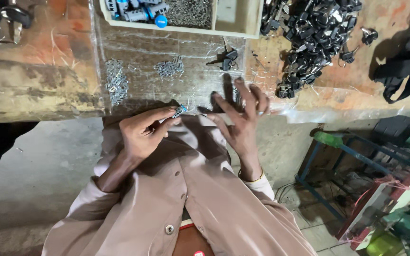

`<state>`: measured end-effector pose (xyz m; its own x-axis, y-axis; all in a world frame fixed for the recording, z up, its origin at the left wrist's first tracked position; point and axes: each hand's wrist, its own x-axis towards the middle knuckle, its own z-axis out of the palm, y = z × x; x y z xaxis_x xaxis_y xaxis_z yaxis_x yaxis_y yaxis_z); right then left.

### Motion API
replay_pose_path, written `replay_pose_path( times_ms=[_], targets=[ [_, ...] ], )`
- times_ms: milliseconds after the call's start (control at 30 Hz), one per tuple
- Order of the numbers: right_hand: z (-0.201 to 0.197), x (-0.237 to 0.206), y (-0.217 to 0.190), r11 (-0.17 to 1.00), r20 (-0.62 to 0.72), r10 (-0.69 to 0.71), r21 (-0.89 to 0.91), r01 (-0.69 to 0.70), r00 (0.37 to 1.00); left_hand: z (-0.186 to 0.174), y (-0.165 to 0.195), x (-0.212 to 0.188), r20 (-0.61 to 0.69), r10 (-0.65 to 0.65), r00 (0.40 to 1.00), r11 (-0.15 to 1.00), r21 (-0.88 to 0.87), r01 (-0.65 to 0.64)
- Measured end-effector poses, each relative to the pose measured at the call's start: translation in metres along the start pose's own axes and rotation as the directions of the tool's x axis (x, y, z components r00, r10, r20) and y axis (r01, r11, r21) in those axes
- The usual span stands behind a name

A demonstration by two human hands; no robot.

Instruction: The person sits at a workbench covered with piles of padlocks and keys and assembles small lock components. They pick tiny metal pins and parts from a compartment tray, insert them into a lock body held in one hand, and press and adjust the parts with both hands, repeating the assembly cycle.

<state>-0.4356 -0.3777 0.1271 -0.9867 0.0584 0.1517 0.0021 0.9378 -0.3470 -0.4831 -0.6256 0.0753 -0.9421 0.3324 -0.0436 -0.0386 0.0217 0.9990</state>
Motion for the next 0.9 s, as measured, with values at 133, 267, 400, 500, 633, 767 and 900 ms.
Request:
replay_pose_path(
  times_ms=[133, 267, 400, 500, 633, 767, 900],
  targets=[
    [0.003, -0.007, 0.006, 0.977, 0.023, 0.086, 0.195, -0.089, 0.996, 0.001, 0.000, -0.001, 0.021, 0.005, 1.000, 0.998, -0.069, -0.003],
    [0.006, -0.012, 0.014, 0.995, -0.043, 0.090, 0.047, -0.088, 0.995, 0.000, 0.001, 0.000, -0.005, -0.041, 0.999, 0.999, -0.024, 0.041],
    [0.008, -0.020, 0.016, 1.000, 0.002, -0.014, -0.012, 0.014, 1.000, 0.000, 0.002, 0.001, -0.016, -0.049, 0.999, 0.998, -0.025, 0.049],
    [0.009, -0.021, 0.017, 0.999, -0.003, 0.043, 0.032, -0.043, 0.999, 0.000, 0.002, 0.002, -0.020, -0.056, 0.998, 0.998, -0.035, 0.055],
    [0.010, -0.019, 0.017, 0.998, -0.032, 0.005, -0.063, -0.007, 0.999, -0.001, 0.001, 0.002, -0.019, -0.033, 0.999, 0.999, -0.038, 0.032],
    [0.009, -0.020, 0.015, 0.989, 0.025, 0.020, 0.145, -0.023, 1.000, 0.000, 0.001, 0.003, -0.026, -0.035, 0.999, 0.999, -0.023, 0.034],
    [0.014, -0.022, 0.017, 0.990, 0.018, 0.037, 0.137, -0.039, 0.999, 0.001, 0.001, 0.003, -0.031, -0.034, 0.999, 0.999, -0.010, 0.034]
  ],
)
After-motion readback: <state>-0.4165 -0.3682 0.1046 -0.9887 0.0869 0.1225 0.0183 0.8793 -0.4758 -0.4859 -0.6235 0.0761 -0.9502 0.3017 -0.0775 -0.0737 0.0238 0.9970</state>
